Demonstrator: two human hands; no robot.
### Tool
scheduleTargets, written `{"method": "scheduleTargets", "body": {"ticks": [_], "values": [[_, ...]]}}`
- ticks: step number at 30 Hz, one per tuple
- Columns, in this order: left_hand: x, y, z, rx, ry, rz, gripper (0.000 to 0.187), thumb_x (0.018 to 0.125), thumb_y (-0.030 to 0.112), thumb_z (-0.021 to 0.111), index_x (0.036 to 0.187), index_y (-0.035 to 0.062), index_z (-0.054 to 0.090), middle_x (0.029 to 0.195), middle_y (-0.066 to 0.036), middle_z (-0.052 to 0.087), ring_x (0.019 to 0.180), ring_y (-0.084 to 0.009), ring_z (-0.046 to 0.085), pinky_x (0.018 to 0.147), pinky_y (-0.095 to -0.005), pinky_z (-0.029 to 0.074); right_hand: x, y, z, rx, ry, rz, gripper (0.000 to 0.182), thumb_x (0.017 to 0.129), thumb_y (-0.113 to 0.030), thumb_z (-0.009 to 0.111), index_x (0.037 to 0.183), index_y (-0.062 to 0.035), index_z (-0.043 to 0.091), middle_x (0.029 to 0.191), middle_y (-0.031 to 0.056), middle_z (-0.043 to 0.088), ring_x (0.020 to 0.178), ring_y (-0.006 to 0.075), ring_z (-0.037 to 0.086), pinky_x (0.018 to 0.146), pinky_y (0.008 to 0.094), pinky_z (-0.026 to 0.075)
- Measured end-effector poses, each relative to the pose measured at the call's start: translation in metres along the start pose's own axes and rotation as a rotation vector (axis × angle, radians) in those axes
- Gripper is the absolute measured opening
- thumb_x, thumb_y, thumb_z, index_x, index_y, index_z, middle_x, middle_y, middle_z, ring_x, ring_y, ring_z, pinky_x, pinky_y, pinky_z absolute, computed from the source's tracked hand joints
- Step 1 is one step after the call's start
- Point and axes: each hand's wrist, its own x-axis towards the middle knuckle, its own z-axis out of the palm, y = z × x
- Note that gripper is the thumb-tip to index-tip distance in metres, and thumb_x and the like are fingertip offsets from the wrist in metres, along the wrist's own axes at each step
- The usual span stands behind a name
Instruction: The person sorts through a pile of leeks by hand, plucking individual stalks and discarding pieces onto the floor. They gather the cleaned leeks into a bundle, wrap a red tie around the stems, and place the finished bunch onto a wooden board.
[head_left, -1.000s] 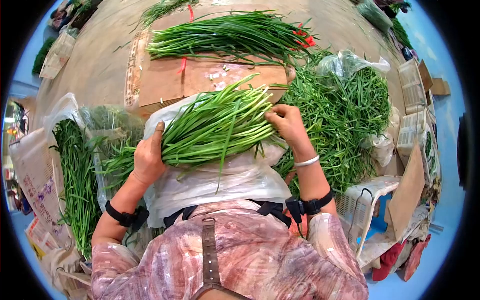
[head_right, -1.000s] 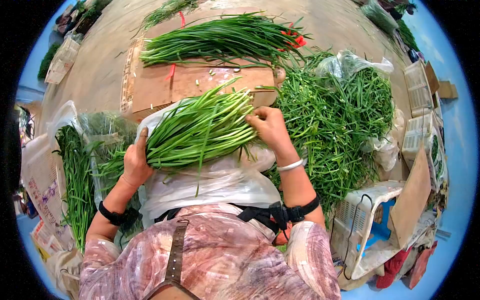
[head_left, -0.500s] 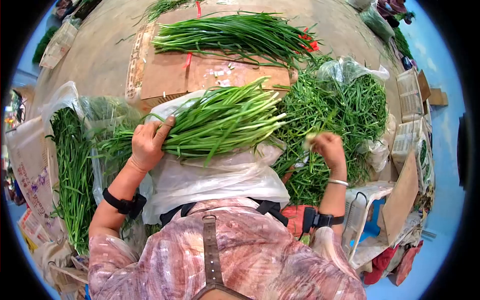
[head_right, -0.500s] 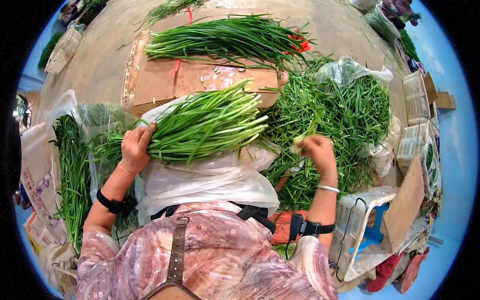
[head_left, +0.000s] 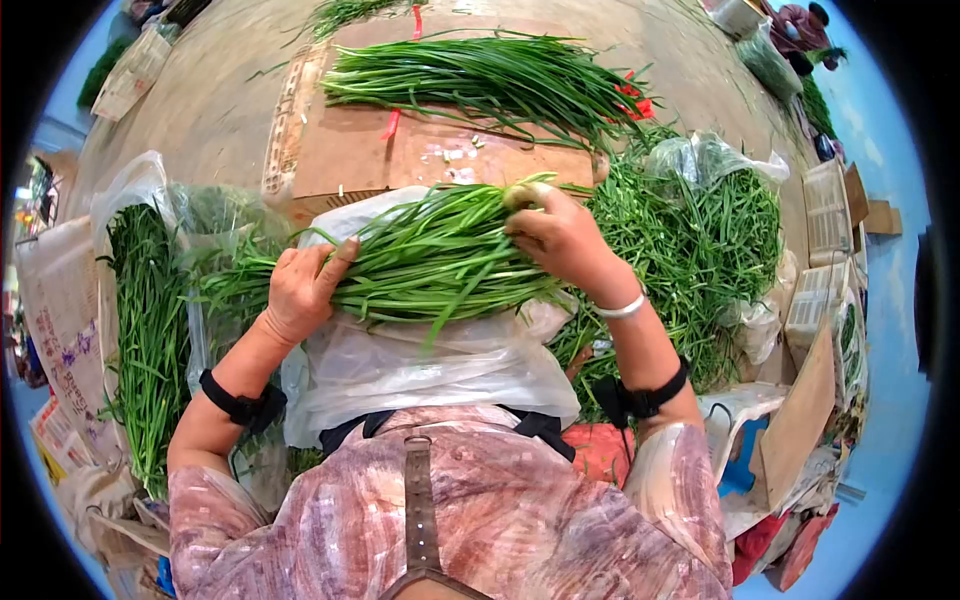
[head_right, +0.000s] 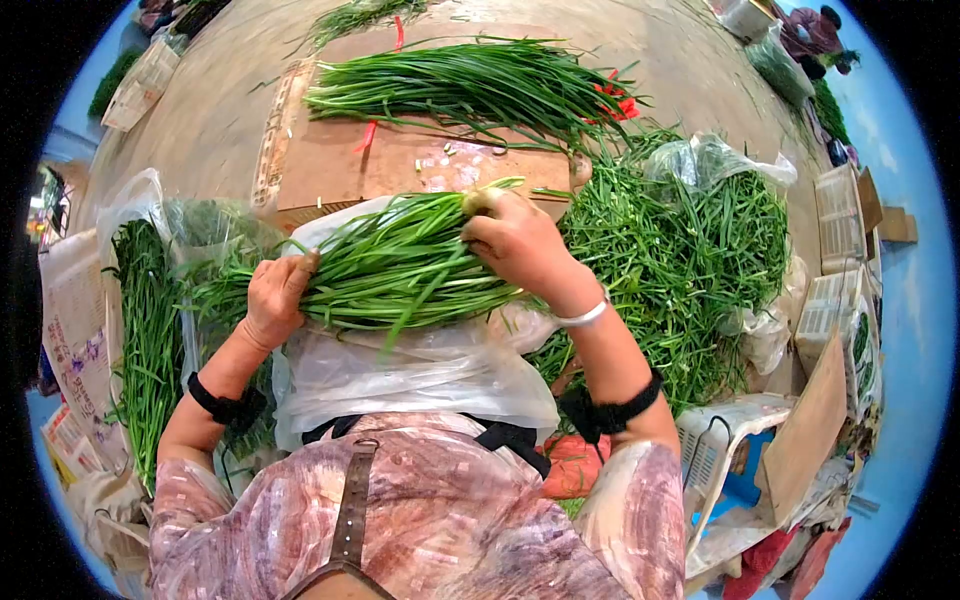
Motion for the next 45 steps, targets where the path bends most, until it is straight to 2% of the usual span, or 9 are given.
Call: {"method": "scheduleTargets", "body": {"ticks": [8, 13, 20, 23, 27, 38, 40, 41, 45], "values": [[0.006, 0.001, 0.000, -0.060, -0.030, 0.043, 0.065, 0.068, 0.002, 0.054, 0.129, 0.0233, 0.046, 0.084, -0.009, 0.056, 0.071, -0.0222, 0.055, 0.060, -0.0334, 0.039, -0.057, 0.014, -0.011, 0.940, 0.231, 0.516, 0.008, 0.077, 0.002, 0.059, 0.083, 0.0035, 0.063, 0.077, 0.0063, 0.065, 0.069, 0.0077, 0.058, 0.065, 0.0218, 0.047], [0.004, 0.000, 0.000, -0.039, -0.044, 0.071, 0.061, 0.070, 0.004, 0.053, 0.126, 0.0292, 0.049, 0.084, -0.009, 0.056, 0.072, -0.0220, 0.055, 0.060, -0.0331, 0.039, -0.107, 0.045, -0.041, 1.333, 0.347, 0.543, 0.009, 0.080, -0.010, 0.064, 0.082, -0.0013, 0.060, 0.072, 0.0076, 0.063, 0.061, 0.0126, 0.060, 0.050, 0.0223, 0.048], [0.007, 0.001, 0.000, -0.025, -0.035, 0.099, 0.055, 0.072, 0.008, 0.055, 0.123, 0.0287, 0.053, 0.084, -0.008, 0.056, 0.072, -0.0208, 0.055, 0.059, -0.0317, 0.039, -0.148, 0.076, -0.050, -0.441, -0.201, 0.877, 0.028, 0.073, -0.016, 0.065, 0.092, 0.0051, 0.062, 0.079, 0.0142, 0.065, 0.071, 0.0183, 0.062, 0.069, 0.0328, 0.050], [0.006, 0.002, 0.001, -0.012, -0.034, 0.102, 0.054, 0.072, 0.009, 0.056, 0.122, 0.0288, 0.053, 0.083, -0.007, 0.055, 0.071, -0.0198, 0.054, 0.059, -0.0310, 0.038, -0.092, 0.057, -0.043, 0.376, 0.059, 0.918, 0.036, 0.075, -0.027, 0.068, 0.090, 0.0049, 0.065, 0.081, 0.0134, 0.067, 0.074, 0.0162, 0.060, 0.068, 0.0300, 0.047], [0.011, 0.005, -0.003, 0.018, -0.039, 0.101, 0.054, 0.072, 0.010, 0.056, 0.123, 0.0294, 0.053, 0.082, -0.005, 0.053, 0.068, -0.0180, 0.052, 0.058, -0.0299, 0.037, -0.043, 0.027, -0.013, 0.586, -0.115, 0.844, 0.029, 0.077, -0.022, 0.066, 0.087, 0.0052, 0.064, 0.072, 0.0035, 0.061, 0.064, 0.0095, 0.051, 0.059, 0.0242, 0.042], [0.006, 0.004, 0.000, 0.012, -0.004, 0.088, 0.053, 0.073, 0.010, 0.055, 0.122, 0.0291, 0.053, 0.080, -0.004, 0.053, 0.067, -0.0178, 0.051, 0.057, -0.0296, 0.036, -0.113, 0.052, -0.030, 1.320, 0.635, 0.847, 0.018, 0.081, -0.015, 0.062, 0.072, -0.0015, 0.055, 0.087, 0.0157, 0.064, 0.070, 0.0202, 0.063, 0.061, 0.0309, 0.049], [0.007, 0.006, -0.001, 0.003, -0.001, 0.086, 0.054, 0.073, 0.010, 0.055, 0.123, 0.0292, 0.053, 0.080, -0.005, 0.053, 0.067, -0.0180, 0.051, 0.057, -0.0297, 0.036, -0.110, 0.066, -0.043, -0.160, -0.394, 1.287, 0.021, 0.080, -0.020, 0.063, 0.079, 0.0009, 0.061, 0.087, 0.0191, 0.063, 0.076, 0.0233, 0.063, 0.065, 0.0369, 0.049], [0.007, 0.006, -0.001, 0.015, -0.010, 0.094, 0.054, 0.072, 0.010, 0.055, 0.123, 0.0292, 0.053, 0.080, -0.005, 0.053, 0.067, -0.0181, 0.051, 0.057, -0.0297, 0.036, -0.115, 0.049, -0.040, -0.703, -0.320, 1.024, 0.027, 0.079, -0.024, 0.062, 0.085, 0.0026, 0.064, 0.085, 0.0210, 0.063, 0.077, 0.0249, 0.063, 0.068, 0.0379, 0.049], [0.010, 0.007, 0.000, 0.021, -0.011, 0.103, 0.055, 0.072, 0.010, 0.055, 0.124, 0.0293, 0.051, 0.079, -0.005, 0.052, 0.066, -0.0180, 0.051, 0.057, -0.0297, 0.036, -0.057, 0.023, -0.036, -0.046, 0.215, 0.652, 0.020, 0.078, -0.020, 0.062, 0.085, -0.0017, 0.066, 0.082, 0.0162, 0.064, 0.074, 0.0299, 0.063, 0.067, 0.0371, 0.048]]}}
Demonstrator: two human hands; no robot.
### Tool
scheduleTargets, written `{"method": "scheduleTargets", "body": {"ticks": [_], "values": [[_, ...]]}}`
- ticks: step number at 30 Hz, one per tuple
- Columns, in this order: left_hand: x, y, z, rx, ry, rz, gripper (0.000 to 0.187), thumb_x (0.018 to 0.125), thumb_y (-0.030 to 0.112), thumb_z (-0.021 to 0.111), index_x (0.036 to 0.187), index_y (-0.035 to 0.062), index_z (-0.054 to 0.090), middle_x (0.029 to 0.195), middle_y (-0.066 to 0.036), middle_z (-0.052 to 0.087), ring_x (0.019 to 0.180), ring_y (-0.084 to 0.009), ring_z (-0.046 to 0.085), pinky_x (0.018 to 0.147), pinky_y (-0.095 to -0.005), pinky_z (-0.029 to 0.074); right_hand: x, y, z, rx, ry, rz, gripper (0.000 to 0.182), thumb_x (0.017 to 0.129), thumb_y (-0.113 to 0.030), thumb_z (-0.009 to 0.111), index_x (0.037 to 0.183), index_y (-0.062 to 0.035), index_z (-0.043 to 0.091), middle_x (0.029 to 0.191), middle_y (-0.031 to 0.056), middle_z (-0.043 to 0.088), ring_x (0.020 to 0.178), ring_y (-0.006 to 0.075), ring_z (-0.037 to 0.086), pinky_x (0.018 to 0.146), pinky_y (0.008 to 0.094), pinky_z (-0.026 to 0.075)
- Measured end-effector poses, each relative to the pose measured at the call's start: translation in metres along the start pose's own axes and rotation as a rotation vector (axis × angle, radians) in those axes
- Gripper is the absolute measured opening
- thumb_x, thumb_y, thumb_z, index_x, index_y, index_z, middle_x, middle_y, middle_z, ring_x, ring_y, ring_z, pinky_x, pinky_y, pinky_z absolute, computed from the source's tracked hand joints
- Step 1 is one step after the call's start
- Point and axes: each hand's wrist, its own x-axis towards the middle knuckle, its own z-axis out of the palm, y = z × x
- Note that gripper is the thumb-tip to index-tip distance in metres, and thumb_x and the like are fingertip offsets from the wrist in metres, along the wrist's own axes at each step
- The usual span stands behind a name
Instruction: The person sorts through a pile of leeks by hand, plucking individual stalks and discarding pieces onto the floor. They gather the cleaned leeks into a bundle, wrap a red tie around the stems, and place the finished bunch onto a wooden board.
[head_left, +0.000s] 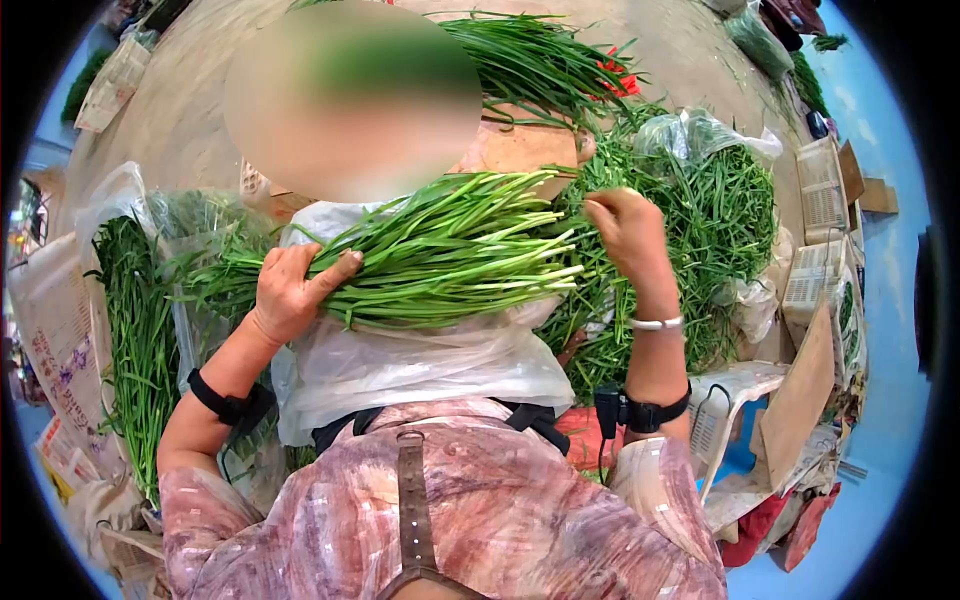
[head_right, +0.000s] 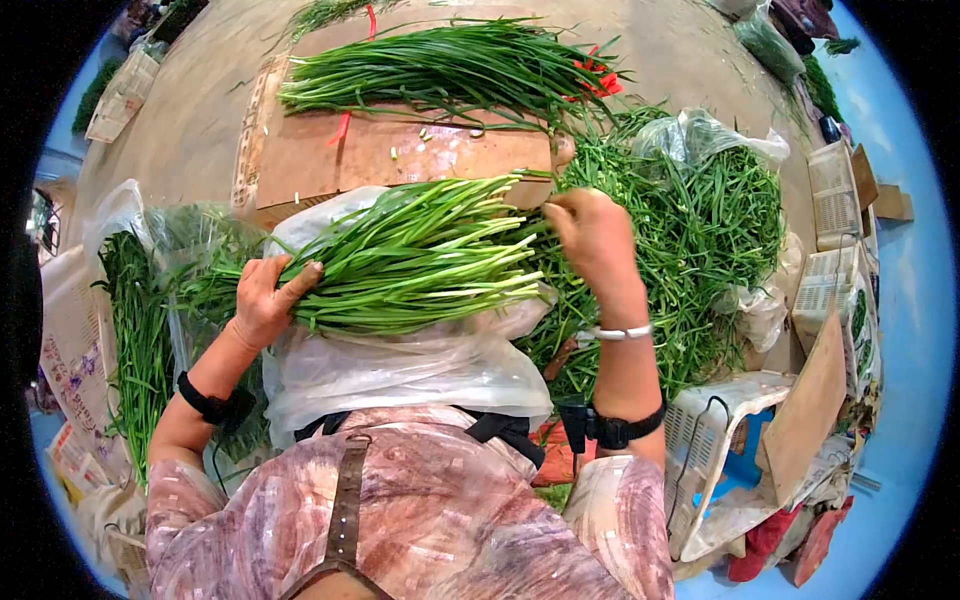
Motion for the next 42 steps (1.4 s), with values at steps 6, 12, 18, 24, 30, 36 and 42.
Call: {"method": "scheduleTargets", "body": {"ticks": [6, 12, 18, 24, 30, 36, 42], "values": [[-0.006, -0.002, -0.002, -0.008, -0.003, -0.003, 0.055, 0.073, 0.011, 0.055, 0.125, 0.0304, 0.051, 0.079, -0.005, 0.052, 0.065, -0.0172, 0.051, 0.056, -0.0292, 0.036, 0.018, -0.006, 0.005, 0.101, -0.137, -0.041, 0.015, 0.076, -0.013, 0.064, 0.080, 0.0012, 0.063, 0.066, 0.0129, 0.062, 0.058, 0.0213, 0.059, 0.057, 0.0317, 0.047], [-0.008, -0.004, -0.004, -0.016, 0.002, 0.019, 0.053, 0.072, 0.013, 0.057, 0.122, 0.0288, 0.053, 0.081, -0.007, 0.053, 0.067, -0.0192, 0.053, 0.057, -0.0307, 0.038, -0.024, 0.093, -0.015, 0.874, -0.174, 0.527, 0.007, 0.078, -0.008, 0.060, 0.080, -0.0014, 0.062, 0.071, 0.0048, 0.060, 0.056, 0.0089, 0.053, 0.051, 0.0196, 0.043], [-0.008, -0.002, -0.007, -0.030, -0.038, 0.051, 0.052, 0.071, 0.012, 0.059, 0.121, 0.0272, 0.054, 0.084, -0.009, 0.054, 0.068, -0.0207, 0.054, 0.058, -0.0319, 0.038, -0.022, 0.099, -0.006, -0.525, -0.443, 0.316, 0.021, 0.075, -0.017, 0.062, 0.086, -0.0001, 0.064, 0.083, 0.0224, 0.062, 0.079, 0.0369, 0.061, 0.072, 0.0442, 0.049], [-0.004, 0.000, -0.007, -0.001, -0.034, 0.050, 0.054, 0.072, 0.010, 0.058, 0.122, 0.0288, 0.053, 0.085, -0.009, 0.055, 0.069, -0.0210, 0.055, 0.060, -0.0323, 0.040, 0.038, -0.032, 0.020, -0.135, 0.084, -0.620, 0.034, 0.075, -0.018, 0.067, 0.105, -0.0048, 0.058, 0.099, 0.0152, 0.061, 0.078, 0.0279, 0.060, 0.069, 0.0360, 0.047], [-0.017, -0.001, -0.002, -0.100, 0.159, -0.123, 0.059, 0.071, 0.008, 0.057, 0.129, 0.0116, 0.045, 0.076, -0.004, 0.053, 0.063, -0.0184, 0.052, 0.059, -0.0312, 0.038, -0.047, -0.067, 0.015, -0.074, -0.121, -0.695, 0.025, 0.068, -0.011, 0.063, 0.093, -0.0120, 0.063, 0.085, 0.0042, 0.058, 0.079, 0.0225, 0.056, 0.067, 0.0366, 0.041], [-0.012, -0.001, -0.007, -0.042, 0.048, -0.069, 0.052, 0.072, 0.009, 0.055, 0.124, 0.0126, 0.051, 0.078, -0.003, 0.053, 0.065, -0.0169, 0.052, 0.063, -0.0308, 0.037, -0.079, -0.061, 0.005, 0.152, -0.390, -0.578, 0.031, 0.070, -0.020, 0.069, 0.099, -0.0109, 0.064, 0.093, 0.0057, 0.059, 0.086, 0.0275, 0.055, 0.074, 0.0371, 0.045], [-0.015, 0.004, -0.005, 0.034, 0.048, -0.078, 0.050, 0.072, 0.012, 0.055, 0.122, 0.0189, 0.054, 0.079, -0.003, 0.053, 0.067, -0.0161, 0.052, 0.064, -0.0305, 0.037, -0.051, -0.076, 0.011, 0.176, -0.620, -0.100, 0.020, 0.080, -0.020, 0.062, 0.085, -0.0007, 0.066, 0.067, 0.0151, 0.061, 0.061, 0.0300, 0.059, 0.060, 0.0360, 0.047]]}}
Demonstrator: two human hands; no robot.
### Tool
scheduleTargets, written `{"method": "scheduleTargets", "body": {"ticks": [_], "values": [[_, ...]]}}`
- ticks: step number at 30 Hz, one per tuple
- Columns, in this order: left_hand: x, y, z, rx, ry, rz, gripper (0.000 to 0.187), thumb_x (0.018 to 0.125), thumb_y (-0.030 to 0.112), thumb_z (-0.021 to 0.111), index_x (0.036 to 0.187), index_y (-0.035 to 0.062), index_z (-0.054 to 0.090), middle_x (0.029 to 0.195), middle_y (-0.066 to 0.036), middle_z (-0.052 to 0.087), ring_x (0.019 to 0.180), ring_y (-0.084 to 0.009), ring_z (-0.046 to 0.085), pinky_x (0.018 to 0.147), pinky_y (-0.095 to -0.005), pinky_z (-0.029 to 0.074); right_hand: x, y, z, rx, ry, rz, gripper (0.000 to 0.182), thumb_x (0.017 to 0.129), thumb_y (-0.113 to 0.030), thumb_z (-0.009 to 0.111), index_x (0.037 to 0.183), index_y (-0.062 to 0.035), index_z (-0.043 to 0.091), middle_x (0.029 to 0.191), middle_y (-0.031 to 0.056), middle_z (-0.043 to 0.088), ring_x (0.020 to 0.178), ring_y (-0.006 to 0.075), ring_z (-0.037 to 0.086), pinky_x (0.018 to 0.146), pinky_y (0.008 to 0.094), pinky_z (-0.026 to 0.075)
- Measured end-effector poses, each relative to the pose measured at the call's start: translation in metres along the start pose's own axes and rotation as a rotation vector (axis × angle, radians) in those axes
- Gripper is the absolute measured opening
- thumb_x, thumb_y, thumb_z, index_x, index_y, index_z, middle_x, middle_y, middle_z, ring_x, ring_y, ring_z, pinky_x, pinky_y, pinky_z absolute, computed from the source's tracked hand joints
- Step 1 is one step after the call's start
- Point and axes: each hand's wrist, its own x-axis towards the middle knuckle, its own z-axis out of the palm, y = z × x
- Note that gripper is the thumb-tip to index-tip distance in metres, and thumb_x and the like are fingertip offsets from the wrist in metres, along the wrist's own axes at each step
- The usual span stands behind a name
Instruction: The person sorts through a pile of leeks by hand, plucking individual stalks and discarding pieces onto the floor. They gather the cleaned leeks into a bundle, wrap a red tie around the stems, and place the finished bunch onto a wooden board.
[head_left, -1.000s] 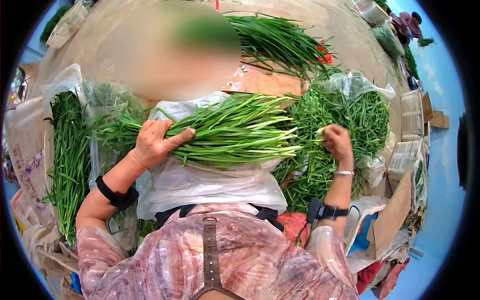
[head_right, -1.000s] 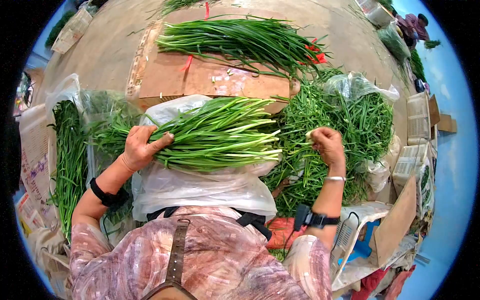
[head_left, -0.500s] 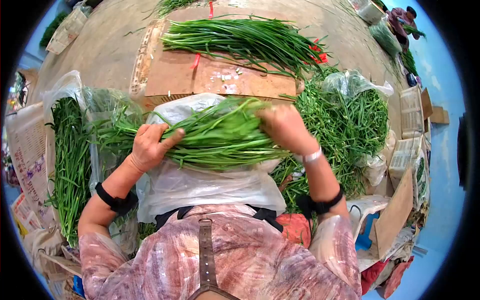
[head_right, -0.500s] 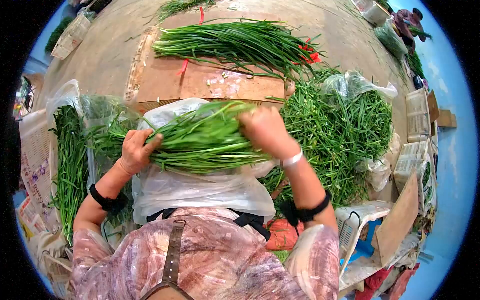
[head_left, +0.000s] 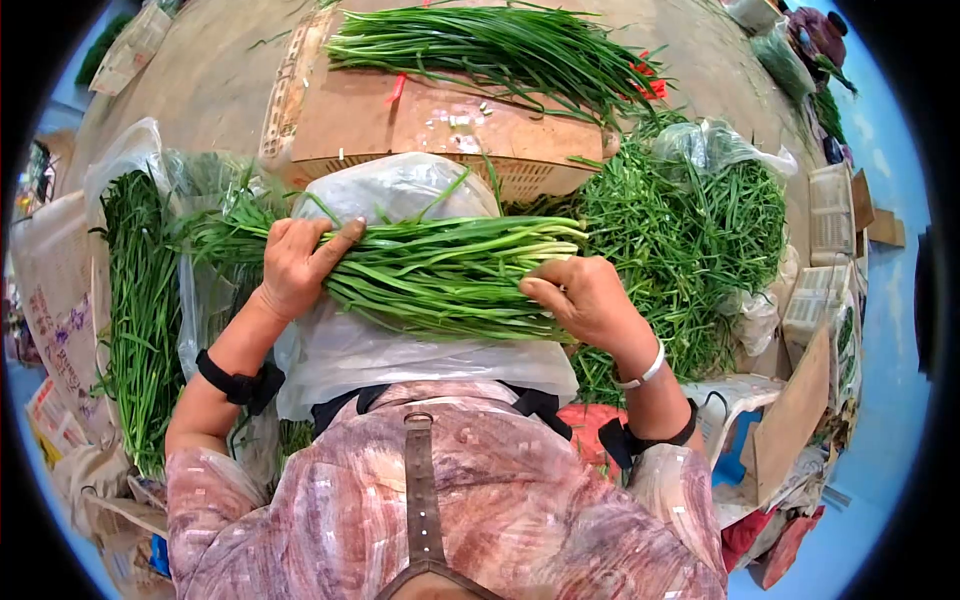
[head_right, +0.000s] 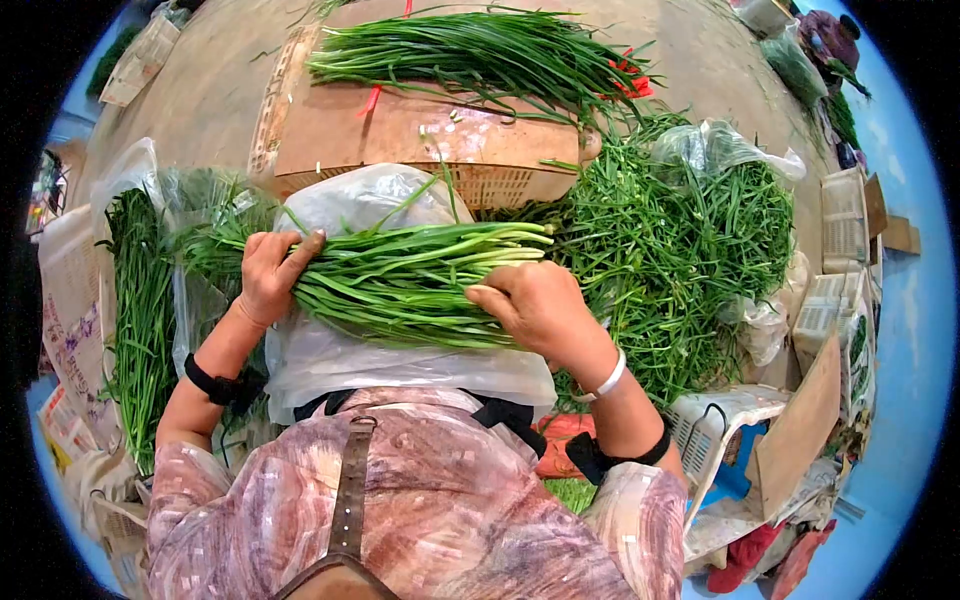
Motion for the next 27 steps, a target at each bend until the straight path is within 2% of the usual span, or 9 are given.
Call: {"method": "scheduleTargets", "body": {"ticks": [8, 11, 12, 15, 18, 19, 22, 23, 27], "values": [[0.000, -0.002, -0.003, 0.025, 0.003, -0.004, 0.050, 0.072, 0.011, 0.055, 0.122, 0.0183, 0.054, 0.079, -0.003, 0.053, 0.067, -0.0163, 0.052, 0.064, -0.0302, 0.037, 0.027, 0.000, 0.024, -0.029, 0.314, -0.083, 0.012, 0.076, -0.009, 0.065, 0.085, -0.0005, 0.064, 0.077, 0.0150, 0.063, 0.070, 0.0271, 0.061, 0.064, 0.0327, 0.048], [0.004, 0.000, -0.007, 0.009, 0.033, -0.043, 0.052, 0.071, 0.010, 0.055, 0.123, 0.0165, 0.053, 0.079, -0.003, 0.053, 0.067, -0.0162, 0.052, 0.064, -0.0299, 0.037, 0.032, -0.002, 0.017, -0.031, 0.771, -0.379, 0.014, 0.075, 0.003, 0.063, 0.088, -0.0030, 0.065, 0.083, 0.0104, 0.065, 0.074, 0.0193, 0.062, 0.067, 0.0264, 0.048], [0.007, 0.000, -0.008, 0.013, 0.048, -0.047, 0.052, 0.071, 0.010, 0.055, 0.123, 0.0160, 0.052, 0.079, -0.002, 0.053, 0.067, -0.0161, 0.052, 0.065, -0.0297, 0.037, 0.034, -0.006, 0.016, 0.026, 0.844, -0.369, 0.007, 0.076, -0.003, 0.063, 0.083, -0.0043, 0.064, 0.079, 0.0093, 0.065, 0.069, 0.0226, 0.062, 0.062, 0.0316, 0.048], [0.002, -0.001, -0.001, 0.018, 0.058, -0.055, 0.053, 0.071, 0.009, 0.055, 0.124, 0.0153, 0.051, 0.080, -0.002, 0.053, 0.067, -0.0160, 0.052, 0.065, -0.0295, 0.037, 0.040, 0.005, 0.008, 0.819, 0.643, -0.183, 0.011, 0.086, -0.004, 0.055, 0.089, 0.0067, 0.059, 0.083, 0.0101, 0.066, 0.073, 0.0127, 0.062, 0.069, 0.0231, 0.049], [0.000, -0.001, 0.001, 0.011, 0.023, -0.068, 0.053, 0.071, 0.010, 0.056, 0.123, 0.0161, 0.052, 0.080, -0.002, 0.053, 0.068, -0.0157, 0.053, 0.065, -0.0295, 0.037, 0.024, 0.019, -0.007, 1.085, 0.477, -0.131, 0.010, 0.087, -0.004, 0.054, 0.088, 0.0046, 0.057, 0.081, 0.0111, 0.064, 0.073, 0.0191, 0.063, 0.071, 0.0321, 0.054], [0.000, -0.001, 0.000, 0.015, 0.019, -0.051, 0.052, 0.071, 0.010, 0.056, 0.123, 0.0169, 0.052, 0.080, -0.002, 0.053, 0.068, -0.0156, 0.053, 0.065, -0.0294, 0.037, 0.017, 0.027, -0.011, 1.081, 0.438, -0.159, 0.009, 0.086, -0.006, 0.055, 0.087, 0.0033, 0.056, 0.080, 0.0111, 0.063, 0.073, 0.0215, 0.064, 0.071, 0.0372, 0.056], [0.002, -0.002, -0.002, 0.007, 0.001, -0.017, 0.052, 0.070, 0.010, 0.058, 0.121, 0.0146, 0.053, 0.082, -0.004, 0.054, 0.069, -0.0179, 0.053, 0.066, -0.0309, 0.037, 0.003, 0.053, -0.018, 1.278, 0.451, -0.281, 0.012, 0.085, -0.011, 0.059, 0.089, -0.0003, 0.056, 0.074, 0.0097, 0.060, 0.066, 0.0223, 0.061, 0.062, 0.0343, 0.054], [0.002, -0.003, -0.002, -0.005, -0.021, -0.006, 0.052, 0.069, 0.010, 0.060, 0.120, 0.0114, 0.054, 0.084, -0.005, 0.055, 0.071, -0.0203, 0.054, 0.067, -0.0324, 0.038, -0.008, 0.055, -0.024, 1.322, 0.478, -0.253, 0.015, 0.085, -0.016, 0.060, 0.089, -0.0020, 0.056, 0.072, 0.0088, 0.059, 0.061, 0.0225, 0.058, 0.053, 0.0323, 0.048], [0.001, -0.004, -0.001, -0.013, -0.033, 0.010, 0.052, 0.068, 0.012, 0.061, 0.120, 0.0123, 0.054, 0.084, -0.005, 0.055, 0.071, -0.0204, 0.054, 0.067, -0.0325, 0.038, -0.049, 0.090, -0.061, 1.120, 0.243, -0.132, 0.020, 0.080, -0.020, 0.065, 0.082, -0.0015, 0.059, 0.068, 0.0080, 0.060, 0.057, 0.0183, 0.055, 0.051, 0.0295, 0.045]]}}
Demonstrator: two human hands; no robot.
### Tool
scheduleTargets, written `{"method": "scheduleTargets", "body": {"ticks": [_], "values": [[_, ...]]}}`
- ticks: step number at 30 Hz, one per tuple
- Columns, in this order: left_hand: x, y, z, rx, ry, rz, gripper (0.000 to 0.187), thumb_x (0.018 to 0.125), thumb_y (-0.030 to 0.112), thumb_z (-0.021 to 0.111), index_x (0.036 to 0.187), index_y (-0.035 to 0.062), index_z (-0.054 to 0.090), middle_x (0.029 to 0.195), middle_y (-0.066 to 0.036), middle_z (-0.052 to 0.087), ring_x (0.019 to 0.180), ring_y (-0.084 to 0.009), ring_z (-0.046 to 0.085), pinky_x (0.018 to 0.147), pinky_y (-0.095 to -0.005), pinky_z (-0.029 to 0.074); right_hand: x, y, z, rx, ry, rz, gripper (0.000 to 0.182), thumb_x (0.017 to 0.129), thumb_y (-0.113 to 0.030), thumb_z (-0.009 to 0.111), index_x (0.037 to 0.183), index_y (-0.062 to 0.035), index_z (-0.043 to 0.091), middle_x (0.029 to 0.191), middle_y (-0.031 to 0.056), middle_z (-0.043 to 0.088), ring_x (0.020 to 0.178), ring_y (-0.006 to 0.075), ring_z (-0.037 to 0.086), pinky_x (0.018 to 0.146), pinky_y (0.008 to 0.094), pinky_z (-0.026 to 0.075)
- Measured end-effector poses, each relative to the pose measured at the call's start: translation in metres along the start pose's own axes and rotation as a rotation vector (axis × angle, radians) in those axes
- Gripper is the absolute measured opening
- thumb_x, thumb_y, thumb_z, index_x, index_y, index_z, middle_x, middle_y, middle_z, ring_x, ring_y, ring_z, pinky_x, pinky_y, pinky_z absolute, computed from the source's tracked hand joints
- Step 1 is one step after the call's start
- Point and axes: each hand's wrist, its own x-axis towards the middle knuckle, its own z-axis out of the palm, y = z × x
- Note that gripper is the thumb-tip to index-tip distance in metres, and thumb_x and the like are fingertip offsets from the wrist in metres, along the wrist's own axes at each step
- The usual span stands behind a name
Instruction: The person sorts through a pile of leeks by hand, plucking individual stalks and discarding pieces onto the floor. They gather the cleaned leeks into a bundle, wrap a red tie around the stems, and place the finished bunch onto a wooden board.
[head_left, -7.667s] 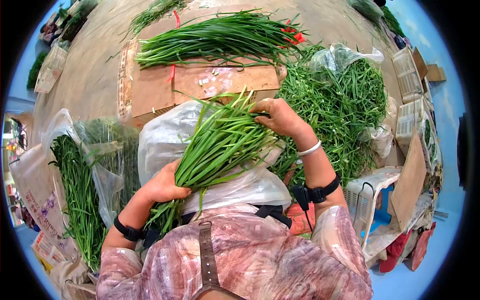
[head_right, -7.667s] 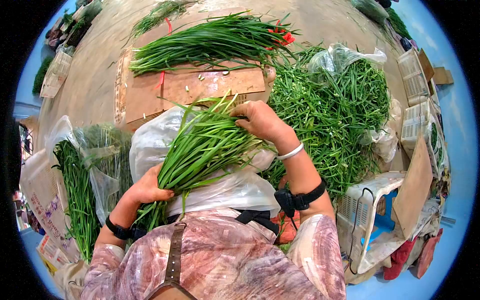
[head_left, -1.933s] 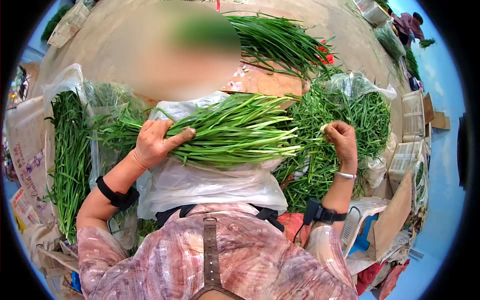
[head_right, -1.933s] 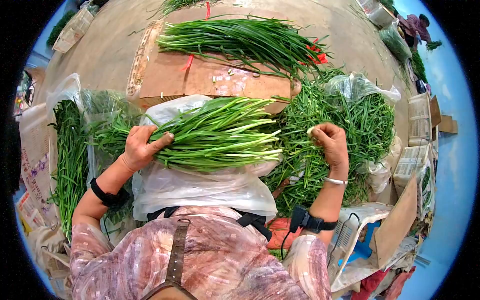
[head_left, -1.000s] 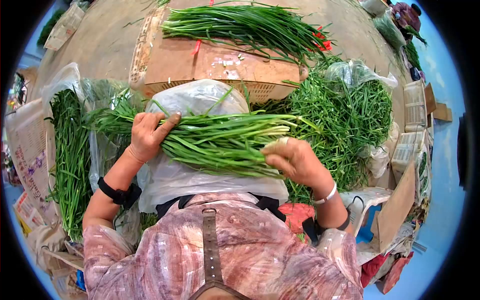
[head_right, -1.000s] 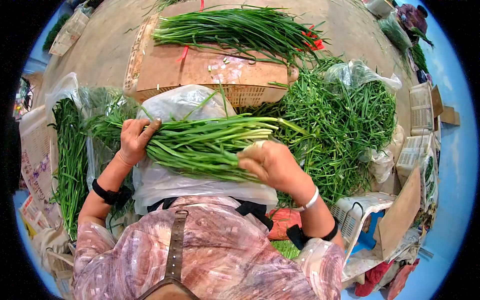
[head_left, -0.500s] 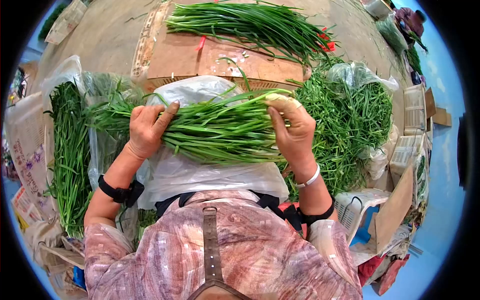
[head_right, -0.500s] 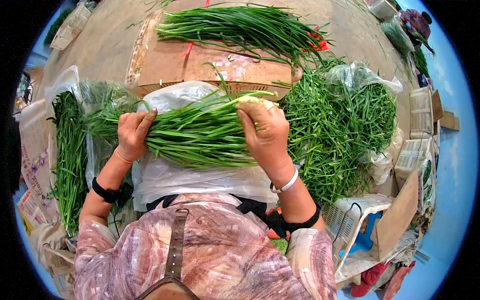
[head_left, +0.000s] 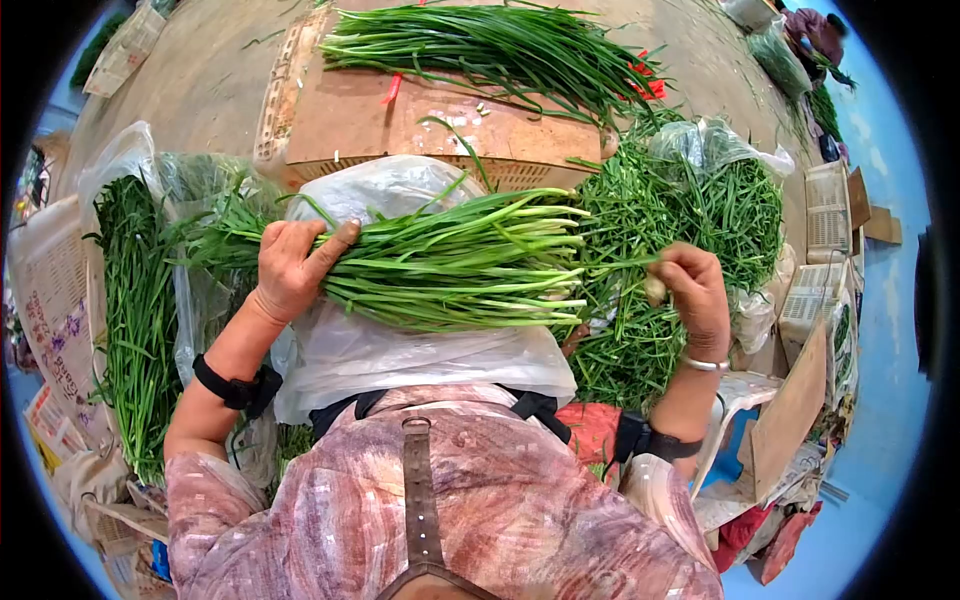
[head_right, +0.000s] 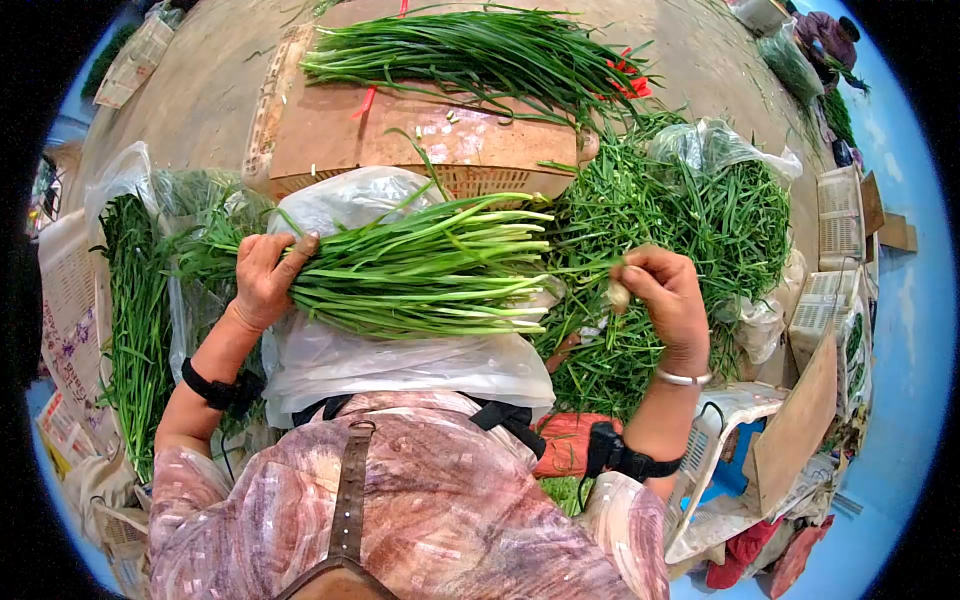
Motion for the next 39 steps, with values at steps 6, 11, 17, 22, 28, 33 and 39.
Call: {"method": "scheduleTargets", "body": {"ticks": [6, 11, 17, 22, 28, 33, 39], "values": [[0.004, 0.002, 0.000, 0.015, 0.045, 0.006, 0.050, 0.071, 0.011, 0.057, 0.120, 0.0196, 0.056, 0.080, -0.002, 0.052, 0.067, -0.0154, 0.052, 0.065, -0.0294, 0.037, 0.032, -0.016, 0.053, -1.127, 0.255, -0.012, 0.016, 0.079, -0.011, 0.062, 0.089, -0.0004, 0.066, 0.078, 0.0131, 0.065, 0.068, 0.0243, 0.063, 0.062, 0.0324, 0.048], [0.006, 0.004, 0.000, 0.031, 0.051, 0.000, 0.050, 0.071, 0.012, 0.057, 0.121, 0.0195, 0.056, 0.079, -0.003, 0.052, 0.067, -0.0158, 0.052, 0.064, -0.0294, 0.037, 0.083, 0.039, 0.100, -1.528, -0.075, 0.043, 0.028, 0.077, -0.031, 0.062, 0.070, -0.0033, 0.064, 0.069, 0.0176, 0.061, 0.066, 0.0349, 0.061, 0.060, 0.0419, 0.049], [0.003, 0.004, 0.001, 0.030, 0.059, -0.033, 0.050, 0.072, 0.011, 0.056, 0.122, 0.0171, 0.055, 0.079, -0.002, 0.052, 0.067, -0.0158, 0.051, 0.064, -0.0295, 0.036, 0.079, 0.061, 0.119, -1.597, 0.062, -0.071, 0.030, 0.074, -0.026, 0.068, 0.099, -0.0108, 0.061, 0.081, 0.0149, 0.061, 0.075, 0.0332, 0.060, 0.063, 0.0414, 0.048], [0.003, 0.005, 0.001, 0.018, 0.057, -0.057, 0.051, 0.072, 0.009, 0.055, 0.123, 0.0154, 0.053, 0.080, -0.002, 0.052, 0.067, -0.0154, 0.051, 0.065, -0.0295, 0.036, 0.079, 0.071, 0.123, -1.510, 0.177, -0.120, 0.034, 0.069, -0.021, 0.073, 0.095, -0.0069, 0.056, 0.077, 0.0133, 0.062, 0.073, 0.0320, 0.061, 0.063, 0.0414, 0.047], [0.003, 0.005, 0.001, 0.027, 0.069, -0.062, 0.051, 0.072, 0.008, 0.055, 0.122, 0.0148, 0.052, 0.080, -0.002, 0.053, 0.067, -0.0154, 0.052, 0.064, -0.0292, 0.036, 0.087, 0.071, 0.114, -0.879, 0.265, -0.178, 0.027, 0.071, -0.005, 0.068, 0.096, -0.0021, 0.059, 0.080, 0.0111, 0.065, 0.072, 0.0238, 0.064, 0.065, 0.0322, 0.050], [0.004, 0.005, 0.003, 0.008, 0.073, -0.054, 0.050, 0.072, 0.009, 0.055, 0.122, 0.0150, 0.053, 0.079, -0.002, 0.052, 0.067, -0.0154, 0.052, 0.063, -0.0295, 0.037, 0.090, 0.039, 0.100, -0.233, 0.256, -0.013, 0.022, 0.073, 0.004, 0.063, 0.095, 0.0047, 0.057, 0.080, 0.0101, 0.065, 0.070, 0.0132, 0.064, 0.060, 0.0210, 0.050], [0.002, 0.003, 0.003, 0.017, 0.038, -0.026, 0.050, 0.072, 0.010, 0.056, 0.121, 0.0178, 0.054, 0.077, -0.002, 0.051, 0.067, -0.0156, 0.052, 0.063, -0.0294, 0.037, 0.076, 0.045, 0.042, 0.107, 0.159, 0.007, 0.020, 0.076, 0.001, 0.064, 0.095, 0.0006, 0.059, 0.081, 0.0105, 0.064, 0.065, 0.0136, 0.061, 0.054, 0.0217, 0.048]]}}
